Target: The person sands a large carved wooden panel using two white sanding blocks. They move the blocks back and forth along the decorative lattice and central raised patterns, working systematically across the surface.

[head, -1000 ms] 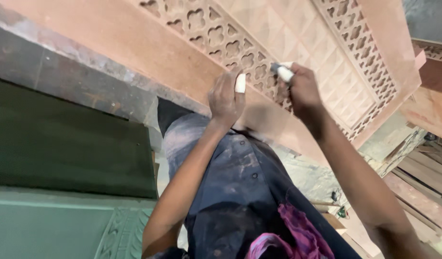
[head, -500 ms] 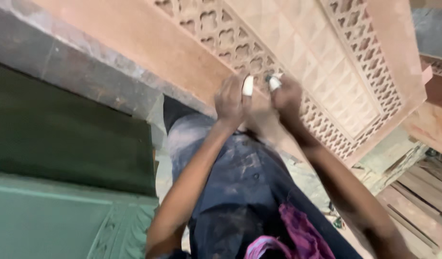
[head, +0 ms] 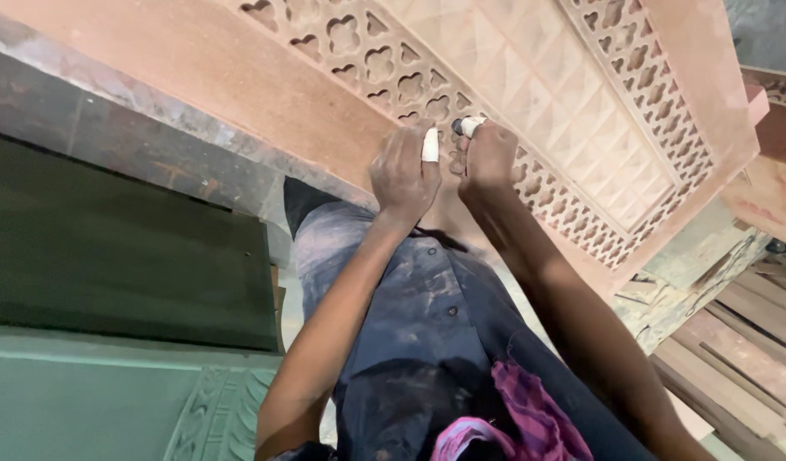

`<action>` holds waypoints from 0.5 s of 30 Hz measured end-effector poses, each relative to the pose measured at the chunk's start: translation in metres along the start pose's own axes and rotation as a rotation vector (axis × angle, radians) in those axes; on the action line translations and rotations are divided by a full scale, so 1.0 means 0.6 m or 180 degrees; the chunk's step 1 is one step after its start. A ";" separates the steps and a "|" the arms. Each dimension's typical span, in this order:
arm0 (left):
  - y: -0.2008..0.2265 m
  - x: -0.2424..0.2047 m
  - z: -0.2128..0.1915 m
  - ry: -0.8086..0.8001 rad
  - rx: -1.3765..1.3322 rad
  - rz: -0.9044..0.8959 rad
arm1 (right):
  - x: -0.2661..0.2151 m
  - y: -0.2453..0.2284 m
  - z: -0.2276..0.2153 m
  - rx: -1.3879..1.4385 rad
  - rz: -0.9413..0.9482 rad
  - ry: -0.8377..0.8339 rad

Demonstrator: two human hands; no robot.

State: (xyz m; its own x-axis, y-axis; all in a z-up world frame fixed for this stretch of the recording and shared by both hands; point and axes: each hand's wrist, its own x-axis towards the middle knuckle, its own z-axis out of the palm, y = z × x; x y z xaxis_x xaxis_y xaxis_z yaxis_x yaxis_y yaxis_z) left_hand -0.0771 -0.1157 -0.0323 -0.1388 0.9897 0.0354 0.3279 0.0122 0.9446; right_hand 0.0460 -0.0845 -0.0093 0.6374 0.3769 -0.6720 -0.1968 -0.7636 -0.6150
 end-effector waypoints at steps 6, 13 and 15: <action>-0.003 -0.001 0.000 0.0056 0.0088 -0.0046 | 0.014 0.051 -0.002 -0.0188 -0.0659 -0.0178; -0.001 0.003 0.004 -0.0008 0.0065 0.0032 | -0.014 0.021 -0.031 -0.1629 -0.2728 -0.0839; 0.002 0.005 0.004 -0.0075 0.0135 -0.0052 | -0.012 -0.017 -0.049 -0.2147 -0.3410 -0.1224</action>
State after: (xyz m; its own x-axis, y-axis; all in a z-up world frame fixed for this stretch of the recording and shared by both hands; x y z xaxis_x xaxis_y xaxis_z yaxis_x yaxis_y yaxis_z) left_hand -0.0746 -0.1124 -0.0317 -0.1226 0.9924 0.0119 0.3651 0.0339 0.9304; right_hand 0.0654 -0.0952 0.0141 -0.0280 0.9915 -0.1274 0.7467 -0.0640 -0.6621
